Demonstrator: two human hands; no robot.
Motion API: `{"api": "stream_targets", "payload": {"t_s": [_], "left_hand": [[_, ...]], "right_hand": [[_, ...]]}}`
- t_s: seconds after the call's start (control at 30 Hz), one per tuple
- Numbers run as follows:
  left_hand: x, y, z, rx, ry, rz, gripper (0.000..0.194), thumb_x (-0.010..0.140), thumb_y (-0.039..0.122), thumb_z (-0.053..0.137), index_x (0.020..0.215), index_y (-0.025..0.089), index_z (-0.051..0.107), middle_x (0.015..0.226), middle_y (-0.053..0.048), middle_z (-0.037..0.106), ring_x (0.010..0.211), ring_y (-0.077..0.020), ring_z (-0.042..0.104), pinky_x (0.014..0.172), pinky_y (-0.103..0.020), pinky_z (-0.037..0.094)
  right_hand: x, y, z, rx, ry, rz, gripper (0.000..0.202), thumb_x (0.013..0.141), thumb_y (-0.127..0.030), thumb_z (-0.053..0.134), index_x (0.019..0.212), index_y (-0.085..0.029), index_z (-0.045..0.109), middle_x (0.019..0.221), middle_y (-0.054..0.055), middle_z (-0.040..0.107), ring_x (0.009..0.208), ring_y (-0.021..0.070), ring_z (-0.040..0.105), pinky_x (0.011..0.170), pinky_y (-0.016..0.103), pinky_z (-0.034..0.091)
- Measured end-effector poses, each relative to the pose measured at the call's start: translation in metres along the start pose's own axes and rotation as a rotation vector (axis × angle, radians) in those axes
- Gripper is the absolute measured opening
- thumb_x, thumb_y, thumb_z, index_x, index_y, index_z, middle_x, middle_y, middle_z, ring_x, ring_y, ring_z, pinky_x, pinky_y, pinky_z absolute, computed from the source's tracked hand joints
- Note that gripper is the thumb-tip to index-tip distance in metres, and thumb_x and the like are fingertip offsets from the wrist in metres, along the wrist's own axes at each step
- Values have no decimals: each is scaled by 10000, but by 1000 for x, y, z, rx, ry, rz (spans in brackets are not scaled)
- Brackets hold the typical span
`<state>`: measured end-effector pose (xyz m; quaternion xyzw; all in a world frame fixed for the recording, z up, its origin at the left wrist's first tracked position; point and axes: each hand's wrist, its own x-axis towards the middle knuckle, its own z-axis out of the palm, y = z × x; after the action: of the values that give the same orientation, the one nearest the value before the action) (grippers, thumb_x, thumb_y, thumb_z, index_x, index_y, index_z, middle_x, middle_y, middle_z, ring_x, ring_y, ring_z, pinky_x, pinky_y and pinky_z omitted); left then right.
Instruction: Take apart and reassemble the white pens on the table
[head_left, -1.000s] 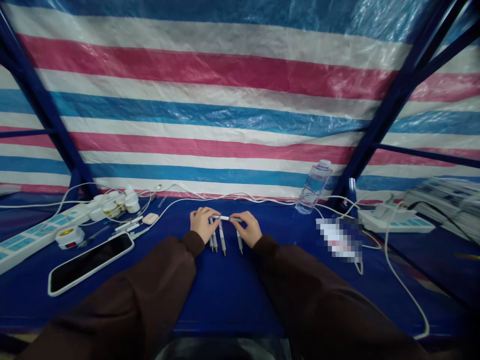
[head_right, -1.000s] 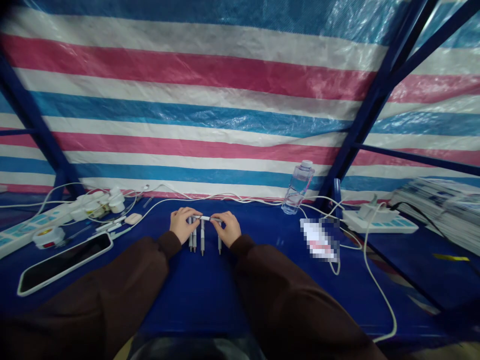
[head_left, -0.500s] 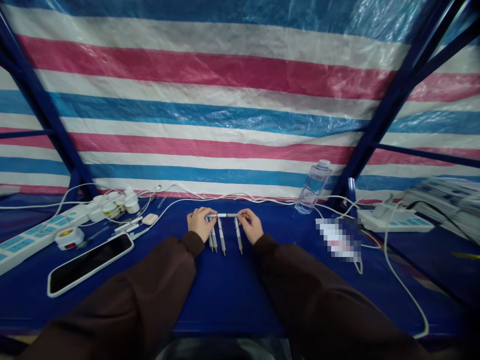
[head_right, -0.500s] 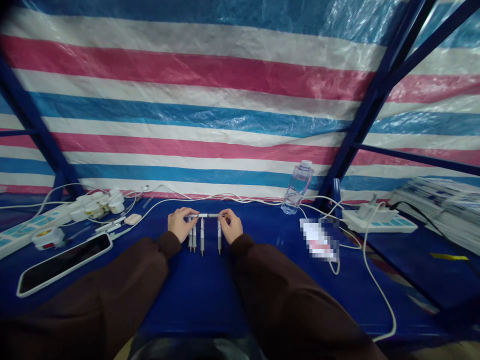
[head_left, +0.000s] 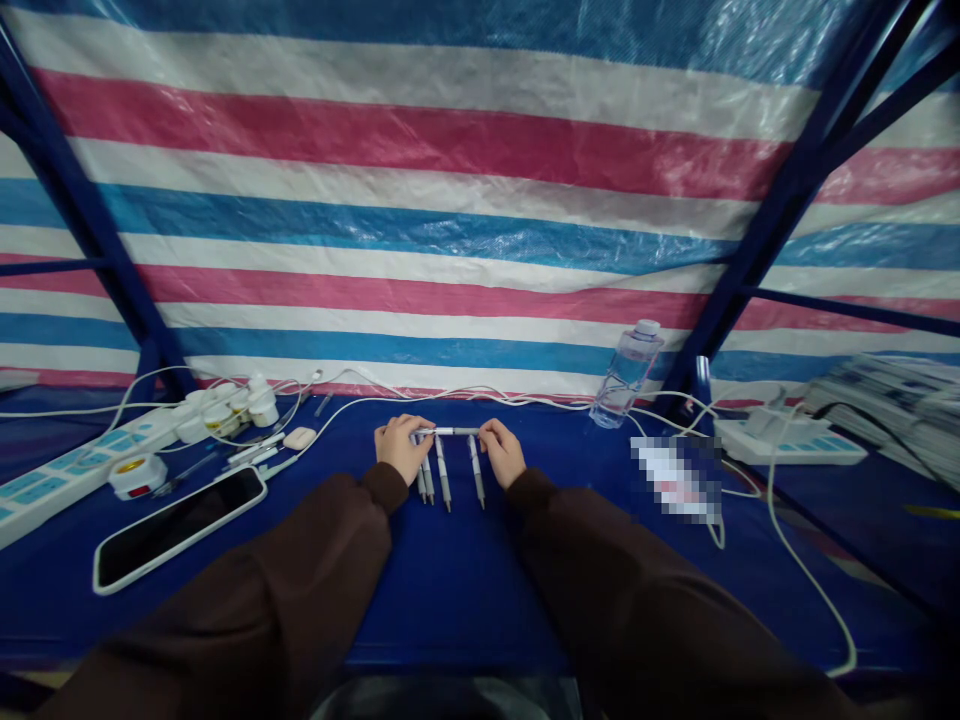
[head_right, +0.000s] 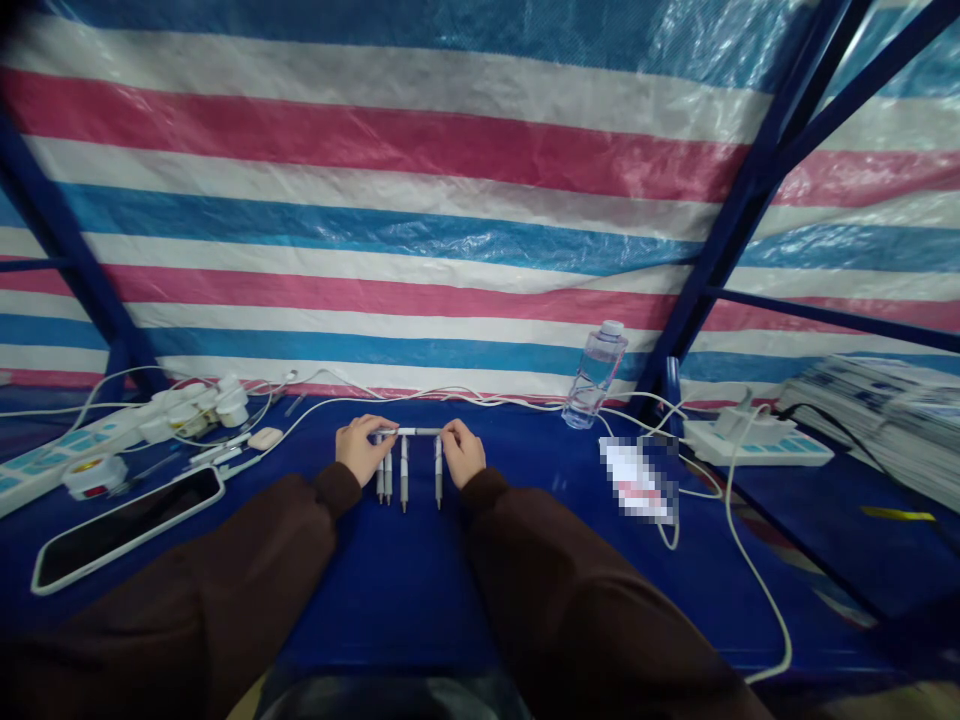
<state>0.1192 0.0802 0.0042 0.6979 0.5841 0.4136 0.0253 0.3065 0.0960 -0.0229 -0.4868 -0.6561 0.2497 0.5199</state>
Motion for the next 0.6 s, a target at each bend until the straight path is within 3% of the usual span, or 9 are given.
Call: {"api": "stream_targets", "payload": {"t_s": [0.33,0.6], "left_hand": [[-1,1,0,-19,-9,12,131,716,206,577,797,272,657,889,23,643,891,-178,546,834,-334,311],[0,0,1,-27,-14,16,117,725,237,580,803,271,660,859,16,643,878,-180,545,814,-333,315]], "right_hand": [[0,-1,1,19,-49,51,507,828,-555,338,467,-200,363,423,-37,365,444,103,359,487,235,289],[-1,-3,-2,41,4,15,316,815,-406,405,568,-209,404,498,-48,427,505,109,408,539,224,320]]}}
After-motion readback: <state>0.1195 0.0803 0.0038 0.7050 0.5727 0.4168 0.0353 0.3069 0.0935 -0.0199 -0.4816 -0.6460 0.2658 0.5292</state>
